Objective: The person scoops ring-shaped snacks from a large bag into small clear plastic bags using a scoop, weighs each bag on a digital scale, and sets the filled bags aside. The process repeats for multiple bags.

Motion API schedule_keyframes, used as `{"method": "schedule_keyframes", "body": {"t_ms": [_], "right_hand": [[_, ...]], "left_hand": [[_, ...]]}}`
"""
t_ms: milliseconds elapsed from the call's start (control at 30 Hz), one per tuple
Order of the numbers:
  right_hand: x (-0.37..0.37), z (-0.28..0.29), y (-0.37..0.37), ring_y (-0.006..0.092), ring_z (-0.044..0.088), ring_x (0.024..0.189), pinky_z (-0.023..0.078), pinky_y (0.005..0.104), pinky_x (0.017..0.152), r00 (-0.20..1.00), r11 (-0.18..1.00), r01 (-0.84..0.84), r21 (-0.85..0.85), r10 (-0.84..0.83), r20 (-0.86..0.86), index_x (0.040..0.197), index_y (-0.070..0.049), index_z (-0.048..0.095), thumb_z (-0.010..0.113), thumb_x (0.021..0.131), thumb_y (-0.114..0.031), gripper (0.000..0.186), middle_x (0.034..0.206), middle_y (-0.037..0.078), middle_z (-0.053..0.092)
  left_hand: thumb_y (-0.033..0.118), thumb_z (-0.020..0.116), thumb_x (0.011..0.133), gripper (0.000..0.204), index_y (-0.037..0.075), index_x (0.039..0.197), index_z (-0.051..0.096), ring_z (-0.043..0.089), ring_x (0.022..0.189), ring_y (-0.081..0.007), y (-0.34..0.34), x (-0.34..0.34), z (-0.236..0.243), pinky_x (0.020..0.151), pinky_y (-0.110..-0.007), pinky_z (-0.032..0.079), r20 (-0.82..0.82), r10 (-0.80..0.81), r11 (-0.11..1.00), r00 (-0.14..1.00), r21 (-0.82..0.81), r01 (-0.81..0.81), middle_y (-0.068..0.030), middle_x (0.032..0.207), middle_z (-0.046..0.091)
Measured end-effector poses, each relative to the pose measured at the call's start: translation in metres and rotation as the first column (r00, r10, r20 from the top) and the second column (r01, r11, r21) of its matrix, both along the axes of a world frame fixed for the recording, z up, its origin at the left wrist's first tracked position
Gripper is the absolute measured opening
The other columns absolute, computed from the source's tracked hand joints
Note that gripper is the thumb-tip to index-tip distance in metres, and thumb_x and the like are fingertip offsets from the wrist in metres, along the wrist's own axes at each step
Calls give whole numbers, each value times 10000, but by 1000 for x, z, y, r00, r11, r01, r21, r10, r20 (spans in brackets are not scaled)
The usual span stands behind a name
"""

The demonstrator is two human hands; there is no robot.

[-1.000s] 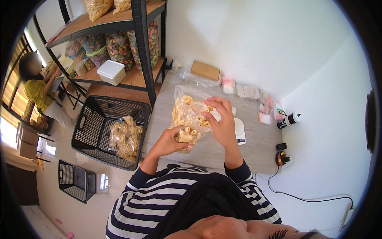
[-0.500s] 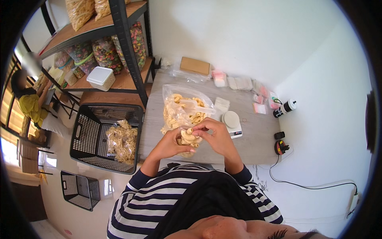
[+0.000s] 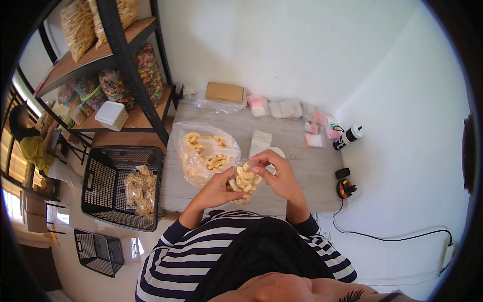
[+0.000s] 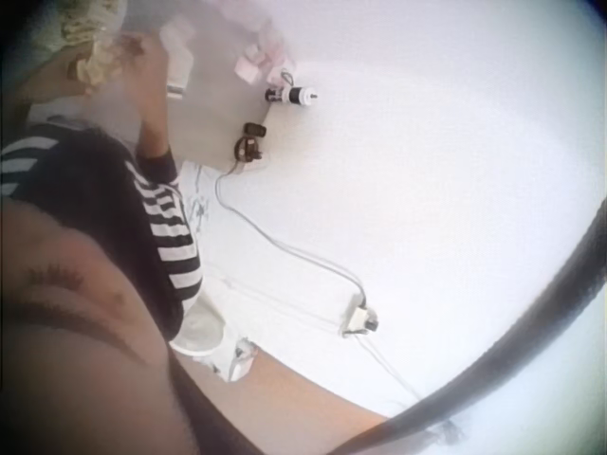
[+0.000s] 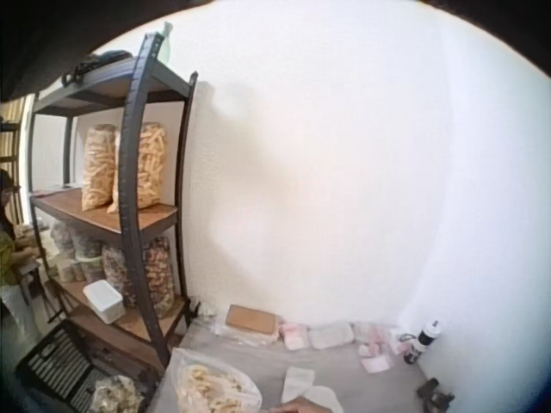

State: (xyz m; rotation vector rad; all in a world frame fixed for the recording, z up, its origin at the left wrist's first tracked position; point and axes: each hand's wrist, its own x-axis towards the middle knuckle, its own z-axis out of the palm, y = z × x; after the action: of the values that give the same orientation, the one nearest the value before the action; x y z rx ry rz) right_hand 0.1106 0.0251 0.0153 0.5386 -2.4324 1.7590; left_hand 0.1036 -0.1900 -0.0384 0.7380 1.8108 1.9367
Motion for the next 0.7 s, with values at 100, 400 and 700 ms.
{"method": "schedule_keyframes", "body": {"t_ms": [100, 400, 700], "right_hand": [[0, 0, 28, 167, 629, 902, 506, 308, 825, 999, 1000, -26, -6, 26, -22, 1091, -14, 685, 710, 896, -63, 203, 990, 72, 656], [-11, -13, 93, 166, 637, 862, 506, 304, 800, 993, 1000, 2, -8, -1, 115, 1070, -9, 716, 689, 905, -73, 179, 993, 87, 703], [-50, -96, 145, 129, 639, 778, 503, 287, 742, 940, 955, 295, -30, -285, 186, 985, -1, 721, 703, 894, -96, 132, 863, 66, 730]], "left_hand": [[136, 836, 806, 592, 13, 1314, 558, 634, 1028, -131, 24, -1, -5, 888, -301, 521, 110, -32, 999, 993, 4, 32, -73, 1128, 684], [169, 840, 803, 605, 23, 1320, 562, 647, 1033, -132, 89, -18, -12, 882, -300, 521, 98, -66, 988, 993, -136, 79, -81, 1145, 694], [119, 797, 851, 760, 27, 1477, 376, 568, 1235, -225, 139, -37, -87, 1013, -347, 475, 53, 96, 995, 994, 21, -97, -170, 1400, 544]]}}
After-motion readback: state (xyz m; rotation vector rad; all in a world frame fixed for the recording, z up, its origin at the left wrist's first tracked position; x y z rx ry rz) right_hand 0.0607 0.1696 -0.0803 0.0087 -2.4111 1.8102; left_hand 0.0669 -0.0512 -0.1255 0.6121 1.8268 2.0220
